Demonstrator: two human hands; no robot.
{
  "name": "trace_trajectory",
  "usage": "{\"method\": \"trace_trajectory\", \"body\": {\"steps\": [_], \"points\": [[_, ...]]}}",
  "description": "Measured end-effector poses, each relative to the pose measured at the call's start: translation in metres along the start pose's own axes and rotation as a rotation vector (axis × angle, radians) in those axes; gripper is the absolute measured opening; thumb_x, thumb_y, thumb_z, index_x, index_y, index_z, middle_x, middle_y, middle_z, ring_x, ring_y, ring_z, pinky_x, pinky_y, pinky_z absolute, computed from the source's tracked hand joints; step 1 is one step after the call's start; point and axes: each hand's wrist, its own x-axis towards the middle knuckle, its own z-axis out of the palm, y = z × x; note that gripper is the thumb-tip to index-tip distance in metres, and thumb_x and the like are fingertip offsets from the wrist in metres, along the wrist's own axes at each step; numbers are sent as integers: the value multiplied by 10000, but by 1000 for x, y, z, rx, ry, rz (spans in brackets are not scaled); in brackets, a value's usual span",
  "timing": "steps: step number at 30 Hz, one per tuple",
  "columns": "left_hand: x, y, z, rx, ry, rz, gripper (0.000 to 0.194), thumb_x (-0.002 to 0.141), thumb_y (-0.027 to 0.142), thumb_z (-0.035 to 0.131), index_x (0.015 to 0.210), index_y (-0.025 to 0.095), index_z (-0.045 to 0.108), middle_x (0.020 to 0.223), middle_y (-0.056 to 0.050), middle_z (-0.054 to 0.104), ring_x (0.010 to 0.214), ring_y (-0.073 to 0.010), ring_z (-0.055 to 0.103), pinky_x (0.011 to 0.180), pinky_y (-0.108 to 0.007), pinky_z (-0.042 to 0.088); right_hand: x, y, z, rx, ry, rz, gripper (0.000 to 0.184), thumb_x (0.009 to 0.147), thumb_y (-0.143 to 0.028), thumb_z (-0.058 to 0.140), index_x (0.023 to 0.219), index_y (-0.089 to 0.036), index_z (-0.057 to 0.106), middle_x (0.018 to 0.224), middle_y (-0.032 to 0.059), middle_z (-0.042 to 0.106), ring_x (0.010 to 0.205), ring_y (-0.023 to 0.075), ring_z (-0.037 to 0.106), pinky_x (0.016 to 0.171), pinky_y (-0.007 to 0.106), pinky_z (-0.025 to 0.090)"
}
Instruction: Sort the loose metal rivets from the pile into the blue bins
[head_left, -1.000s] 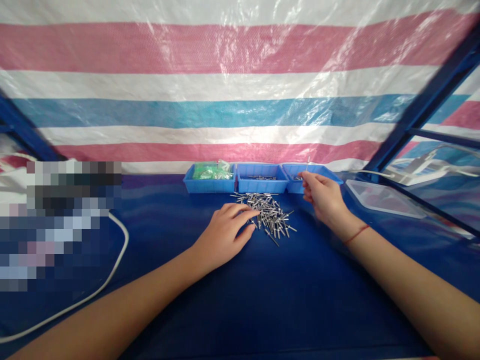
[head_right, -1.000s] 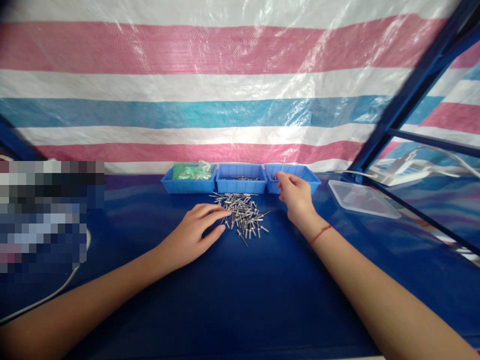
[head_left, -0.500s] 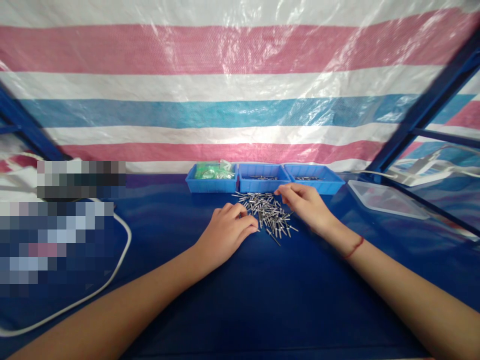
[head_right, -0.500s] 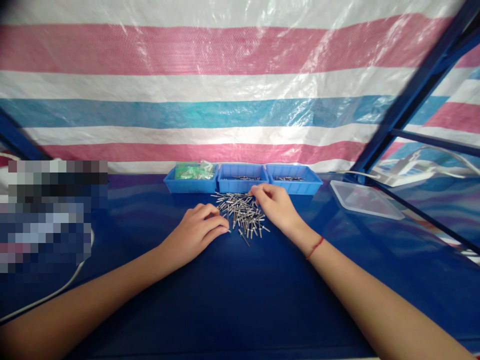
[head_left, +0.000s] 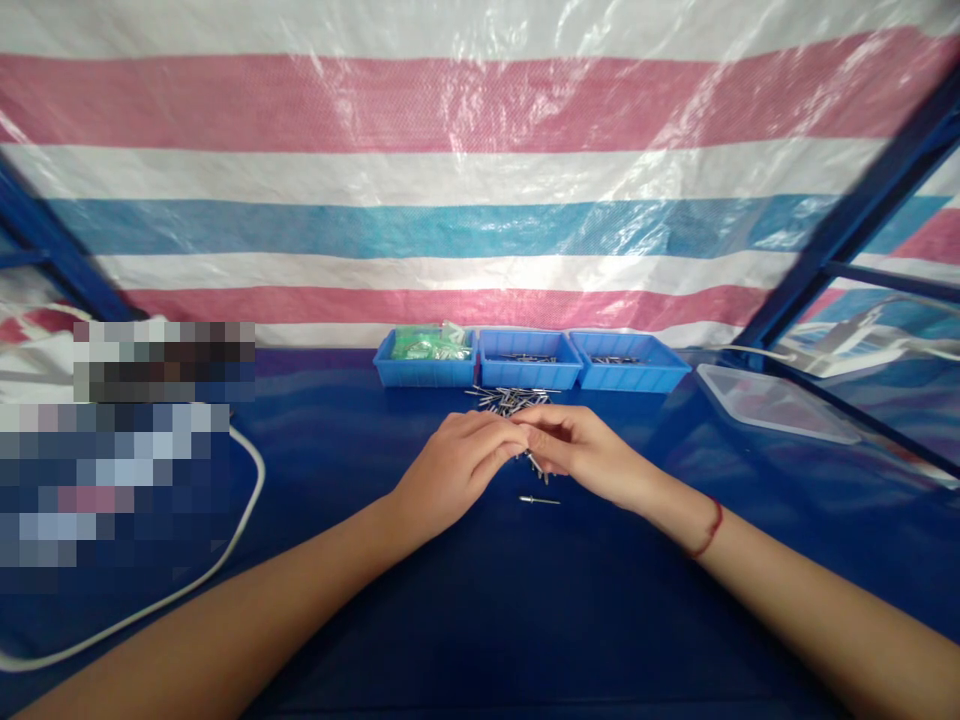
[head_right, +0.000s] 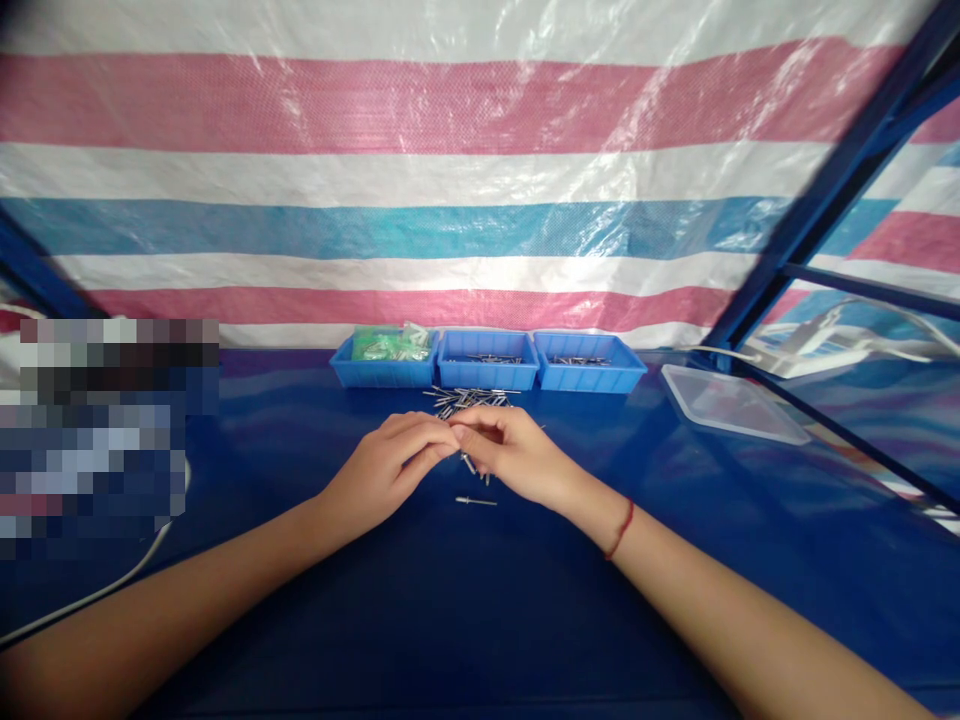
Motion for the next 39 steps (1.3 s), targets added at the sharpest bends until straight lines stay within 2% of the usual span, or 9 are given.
{"method": "trace_trajectory", "body": {"steps": [3, 7, 9, 14, 17, 23, 28, 34, 39], "points": [[1, 1, 1, -40, 31, -57, 117, 912, 227, 484, 930, 211, 598, 954, -7, 674, 899, -148, 604, 820, -281, 421, 2, 3, 0, 70, 102, 39, 300, 759, -426, 654, 820, -132, 641, 531, -47, 503, 450, 55, 417, 417, 195, 317], [2, 2, 3, -49, 75, -172, 87, 852, 274, 570, 888, 198, 595, 882, -19, 657, 843, -168, 604, 777, -297, 452, 3, 1, 3, 131, 281, 37, 293, 674, -392, 738, 822, -153, 656, 675, -3, 630, 467, 49, 455, 404, 189, 343], [2, 3, 4, -66, 59, -192, 104, 831, 292, 599, 875, 198, 606, 871, -17, 662, 835, -173, 606, 772, -303, 455, 2, -1, 5, 152, 321, 10, 285, 657, -363, 755, 841, -168, 658, 726, 8, 667, 471, 48, 473, 408, 189, 363], [2, 4, 6, -139, 38, -216, 106, 857, 284, 564, 870, 208, 637, 825, -2, 677, 774, -156, 619, 735, -283, 455, -2, -4, 10, 132, 294, -74, 220, 698, -329, 725, 856, -192, 657, 738, 14, 701, 465, 64, 510, 390, 198, 374], [2, 4, 6, -154, 46, -226, 128, 881, 276, 526, 871, 210, 636, 817, 6, 679, 763, -150, 625, 711, -269, 449, -3, -5, 10, 105, 274, -90, 236, 703, -321, 723, 894, -199, 655, 810, 27, 715, 505, 78, 554, 396, 203, 393], [3, 6, 4, -183, 34, -238, 111, 873, 243, 527, 837, 189, 617, 802, 5, 665, 757, -141, 622, 713, -260, 452, -4, -4, 10, -6, 266, -85, 224, 723, -361, 704, 853, -182, 664, 839, 47, 705, 672, 150, 639, 548, 273, 503], [2, 6, 4, -206, 55, -255, 91, 849, 246, 551, 863, 188, 619, 838, -9, 678, 778, -151, 628, 742, -275, 477, -4, -5, 11, -10, 245, -129, 199, 754, -367, 676, 839, -188, 664, 857, 46, 703, 738, 162, 645, 626, 294, 521], [1, 3, 5, -302, 52, -299, 114, 866, 248, 523, 916, 202, 615, 871, -1, 688, 806, -149, 639, 760, -274, 487, -5, -5, 10, -121, 264, -152, 184, 785, -356, 642, 849, -185, 664, 806, 40, 685, 653, 139, 602, 545, 265, 480], [0, 1, 5, -275, 153, -319, 56, 844, 210, 547, 860, 191, 597, 838, 6, 657, 776, -130, 618, 747, -254, 473, -6, -5, 6, -339, 326, -224, 161, 822, -318, 600, 876, -176, 653, 750, 25, 643, 530, 97, 508, 483, 240, 416]]}}
